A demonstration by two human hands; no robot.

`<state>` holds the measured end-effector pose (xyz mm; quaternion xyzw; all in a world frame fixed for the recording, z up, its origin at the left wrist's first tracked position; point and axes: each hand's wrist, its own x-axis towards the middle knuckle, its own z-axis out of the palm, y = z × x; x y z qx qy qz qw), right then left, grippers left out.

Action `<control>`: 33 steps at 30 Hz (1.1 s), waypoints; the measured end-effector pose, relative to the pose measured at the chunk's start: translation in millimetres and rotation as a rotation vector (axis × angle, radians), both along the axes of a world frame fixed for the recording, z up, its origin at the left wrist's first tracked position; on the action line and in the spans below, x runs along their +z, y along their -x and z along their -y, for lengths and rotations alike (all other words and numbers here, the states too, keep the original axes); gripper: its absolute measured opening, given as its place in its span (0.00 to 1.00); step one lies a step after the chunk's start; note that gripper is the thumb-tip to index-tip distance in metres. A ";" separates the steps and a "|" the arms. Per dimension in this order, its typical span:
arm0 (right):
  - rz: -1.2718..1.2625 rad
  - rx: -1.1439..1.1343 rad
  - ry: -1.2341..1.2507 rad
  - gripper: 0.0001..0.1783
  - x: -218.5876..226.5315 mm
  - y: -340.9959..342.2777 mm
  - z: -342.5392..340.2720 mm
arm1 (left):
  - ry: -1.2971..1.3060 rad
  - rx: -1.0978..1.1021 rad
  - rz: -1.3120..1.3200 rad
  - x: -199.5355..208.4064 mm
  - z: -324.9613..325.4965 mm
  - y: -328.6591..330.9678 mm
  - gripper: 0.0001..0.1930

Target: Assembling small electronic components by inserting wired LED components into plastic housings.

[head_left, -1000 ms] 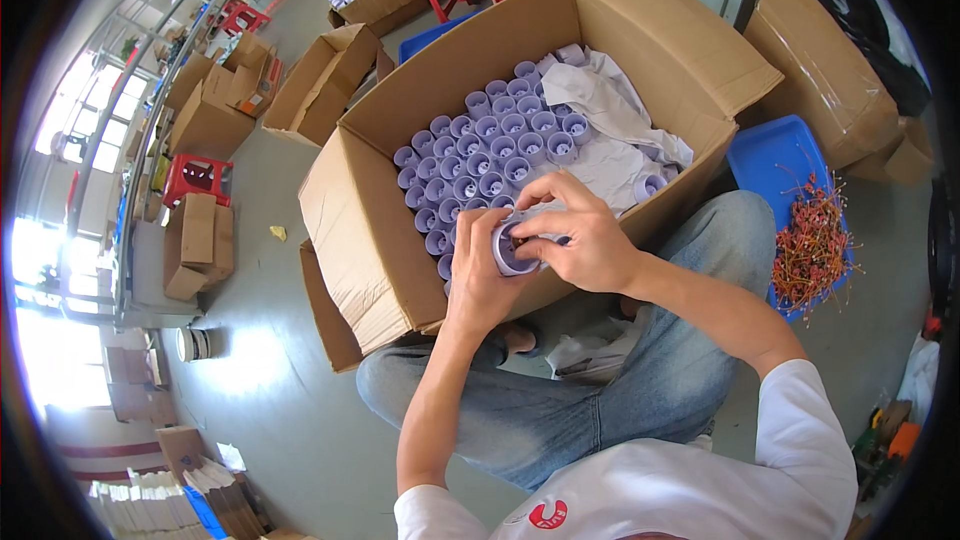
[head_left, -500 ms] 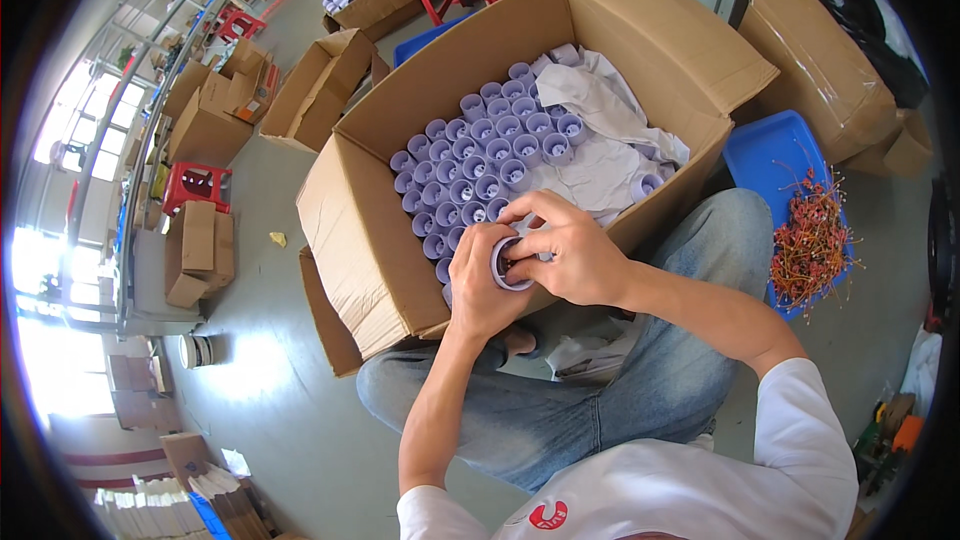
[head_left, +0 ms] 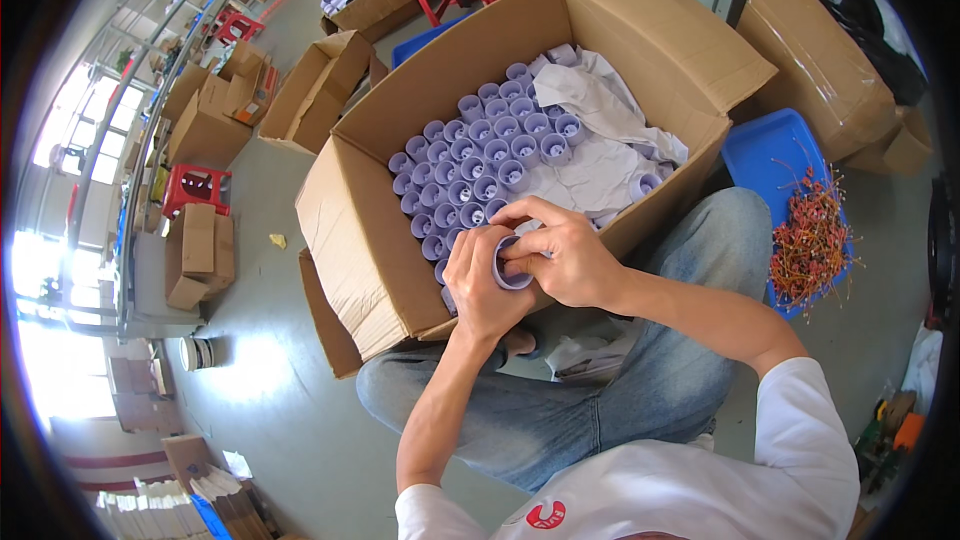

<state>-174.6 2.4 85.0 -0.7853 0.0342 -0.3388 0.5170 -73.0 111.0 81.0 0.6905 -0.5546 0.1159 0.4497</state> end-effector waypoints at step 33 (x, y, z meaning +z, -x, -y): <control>-0.135 0.106 -0.346 0.25 18.9 8.7 13.6 | -0.127 -0.140 -0.174 10.2 -4.7 -10.0 0.21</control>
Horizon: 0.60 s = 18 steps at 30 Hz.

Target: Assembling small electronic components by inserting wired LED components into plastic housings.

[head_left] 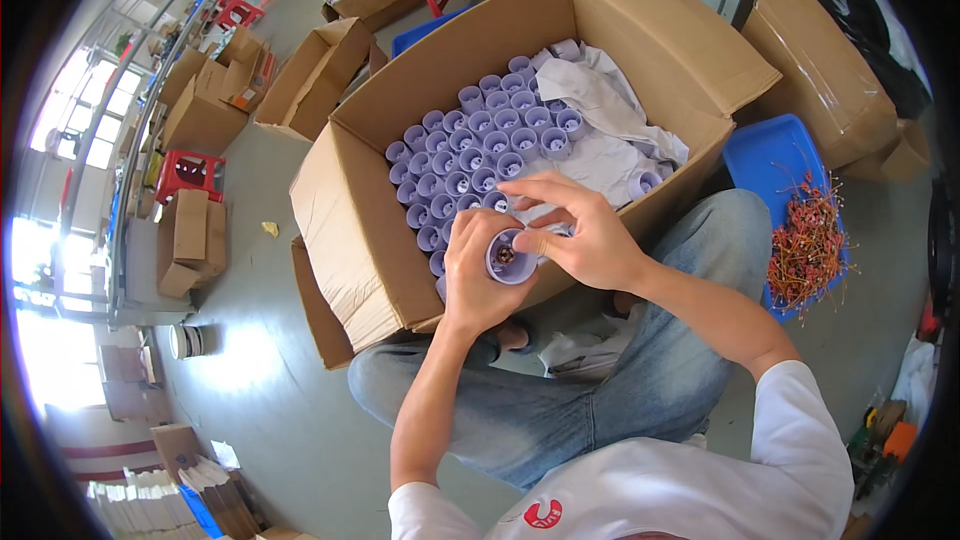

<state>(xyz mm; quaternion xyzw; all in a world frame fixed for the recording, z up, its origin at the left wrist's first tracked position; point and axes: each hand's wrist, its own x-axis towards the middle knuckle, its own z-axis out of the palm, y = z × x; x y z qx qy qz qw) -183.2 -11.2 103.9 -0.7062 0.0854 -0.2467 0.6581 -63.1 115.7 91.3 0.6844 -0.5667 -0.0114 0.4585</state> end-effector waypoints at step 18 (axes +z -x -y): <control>-0.030 0.232 -0.347 0.32 -25.0 -17.6 -11.8 | -0.042 0.063 0.017 4.3 1.7 10.3 0.18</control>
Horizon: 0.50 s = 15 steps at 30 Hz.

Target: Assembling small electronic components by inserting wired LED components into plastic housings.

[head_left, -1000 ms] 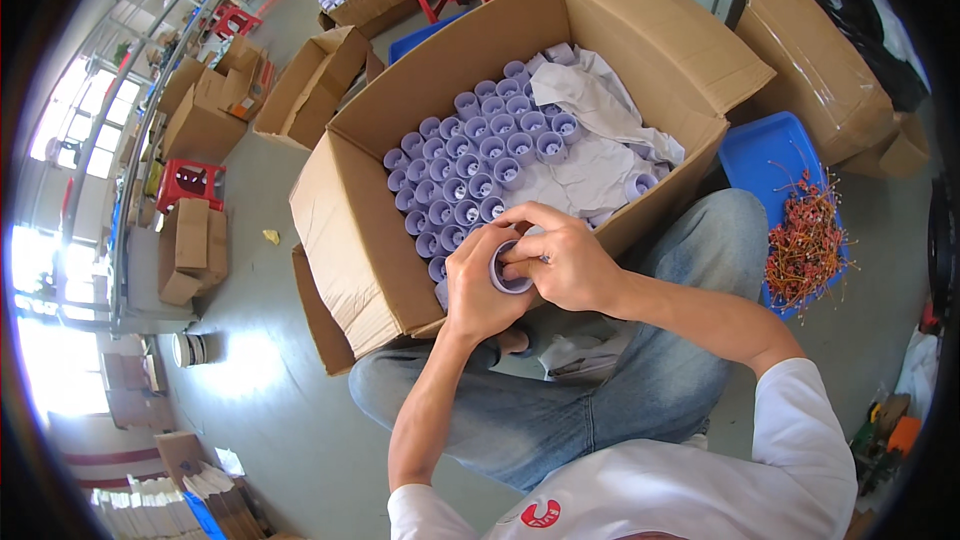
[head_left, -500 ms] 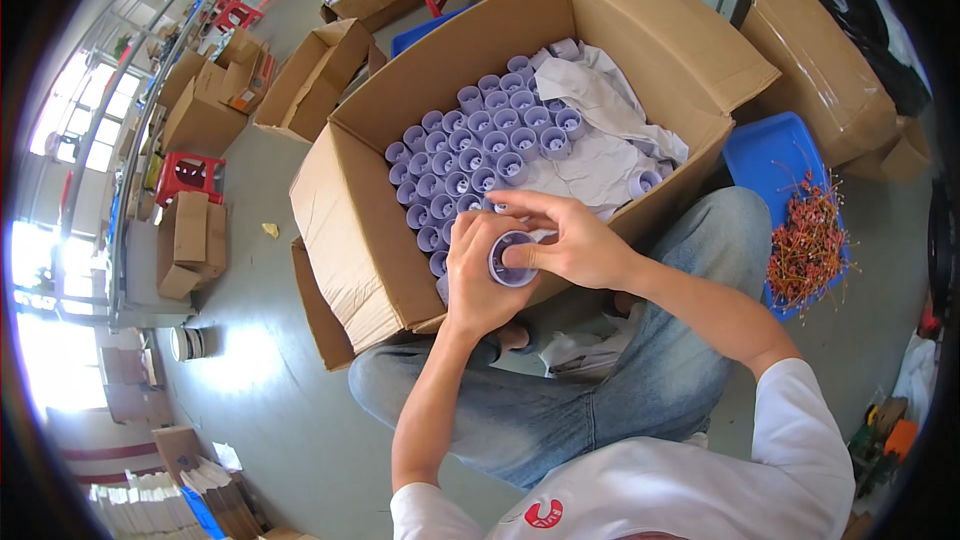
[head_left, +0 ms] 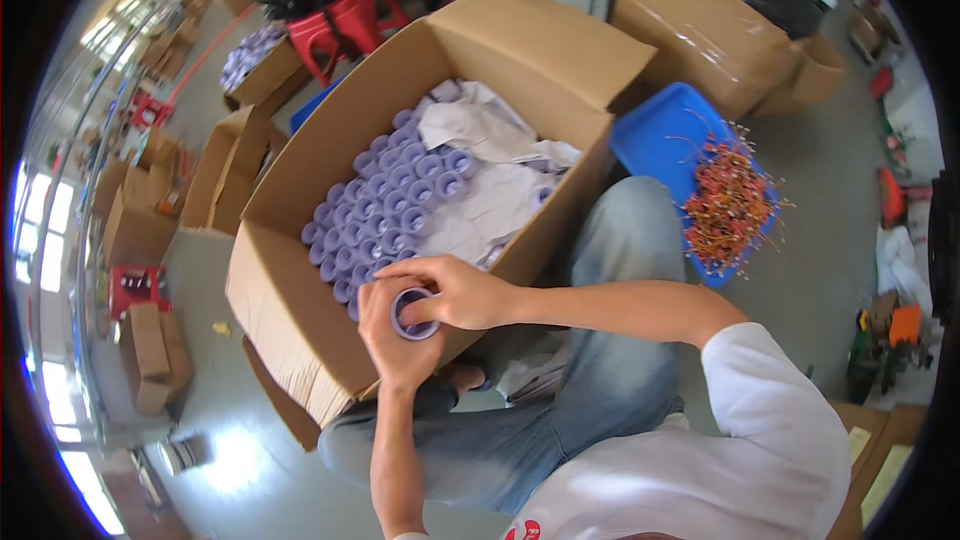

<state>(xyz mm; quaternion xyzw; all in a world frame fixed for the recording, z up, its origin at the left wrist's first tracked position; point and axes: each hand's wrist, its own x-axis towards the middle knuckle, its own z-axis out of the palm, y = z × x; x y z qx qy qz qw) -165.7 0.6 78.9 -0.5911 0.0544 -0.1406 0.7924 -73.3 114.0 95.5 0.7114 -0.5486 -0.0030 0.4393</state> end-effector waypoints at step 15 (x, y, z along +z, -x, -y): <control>-1.153 -0.897 1.288 0.12 -59.3 312.3 251.2 | 0.032 1.084 -0.298 -137.7 -300.1 -200.0 0.20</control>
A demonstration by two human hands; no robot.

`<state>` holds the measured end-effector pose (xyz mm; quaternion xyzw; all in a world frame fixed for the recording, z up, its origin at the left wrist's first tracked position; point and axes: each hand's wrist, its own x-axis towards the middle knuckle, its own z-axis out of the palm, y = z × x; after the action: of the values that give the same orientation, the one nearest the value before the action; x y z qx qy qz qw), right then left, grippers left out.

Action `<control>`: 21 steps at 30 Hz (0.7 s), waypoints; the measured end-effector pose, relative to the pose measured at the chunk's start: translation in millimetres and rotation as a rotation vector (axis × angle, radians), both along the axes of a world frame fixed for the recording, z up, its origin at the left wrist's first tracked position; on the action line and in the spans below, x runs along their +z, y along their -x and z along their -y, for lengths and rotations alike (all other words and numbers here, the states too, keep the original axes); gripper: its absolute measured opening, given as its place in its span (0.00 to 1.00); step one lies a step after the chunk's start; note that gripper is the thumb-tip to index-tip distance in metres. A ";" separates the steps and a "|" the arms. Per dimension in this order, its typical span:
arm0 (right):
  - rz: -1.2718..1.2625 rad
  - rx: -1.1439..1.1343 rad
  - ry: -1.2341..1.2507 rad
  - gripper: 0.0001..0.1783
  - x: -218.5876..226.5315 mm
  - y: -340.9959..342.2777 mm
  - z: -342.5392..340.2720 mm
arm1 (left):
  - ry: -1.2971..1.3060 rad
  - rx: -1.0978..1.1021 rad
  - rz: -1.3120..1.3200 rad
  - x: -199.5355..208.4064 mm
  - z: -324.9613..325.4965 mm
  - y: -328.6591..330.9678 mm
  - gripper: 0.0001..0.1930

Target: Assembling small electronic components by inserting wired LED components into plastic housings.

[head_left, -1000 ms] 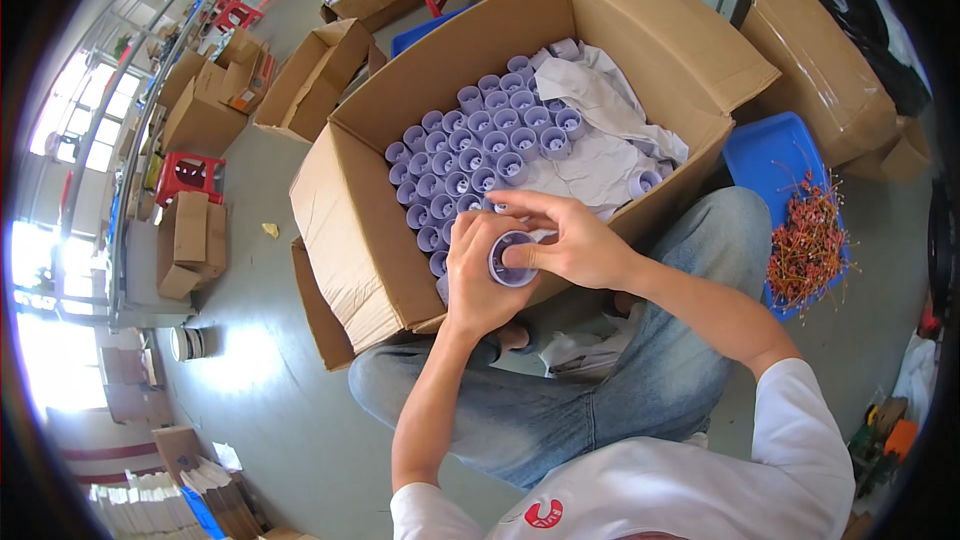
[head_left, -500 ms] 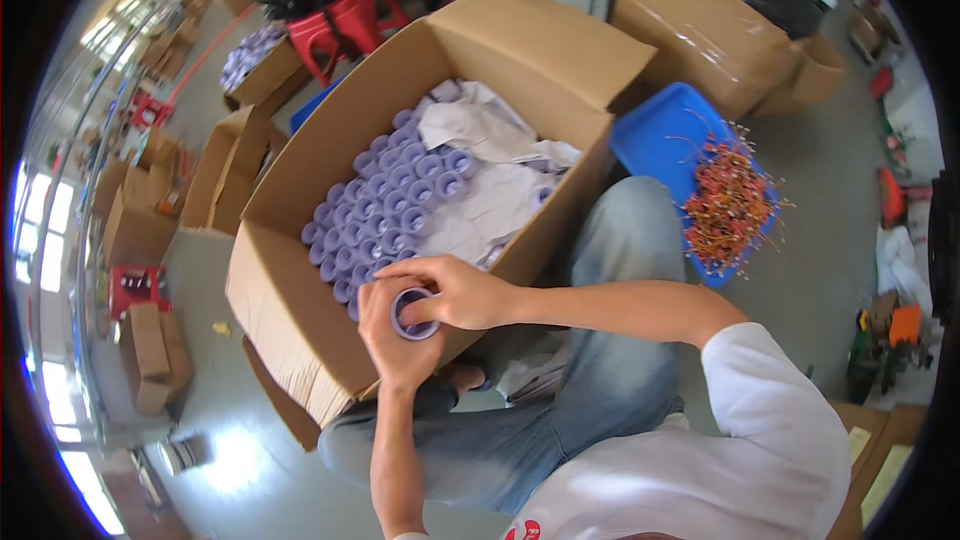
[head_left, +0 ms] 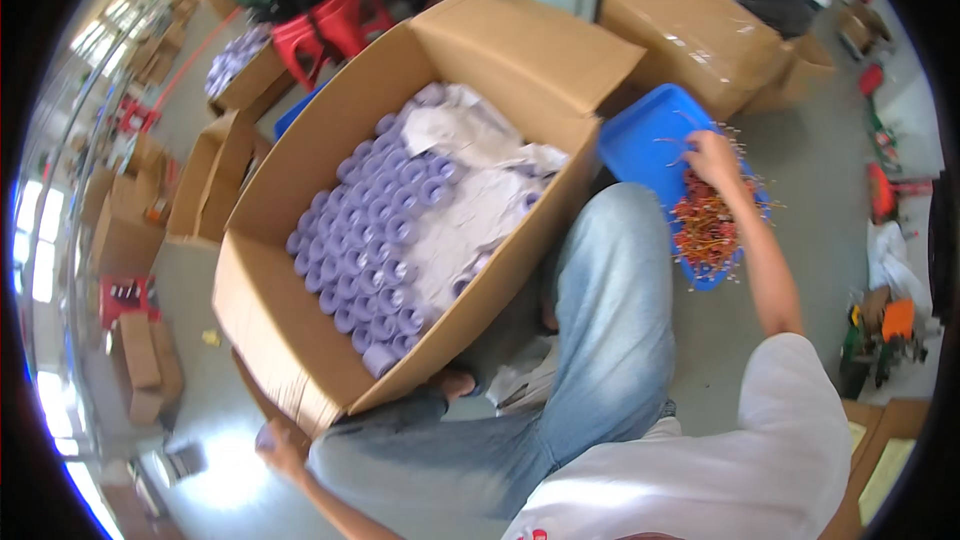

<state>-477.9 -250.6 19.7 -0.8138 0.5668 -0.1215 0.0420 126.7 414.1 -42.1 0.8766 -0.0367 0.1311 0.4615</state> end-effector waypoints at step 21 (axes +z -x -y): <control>1.391 0.723 -0.653 0.12 165.2 -265.0 -151.6 | -0.460 -0.974 0.049 128.4 328.2 88.3 0.13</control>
<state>-212.9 -99.0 184.9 -0.6319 0.1235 -0.4035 0.6501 38.5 85.9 86.3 0.8332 -0.4775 -0.0891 0.2642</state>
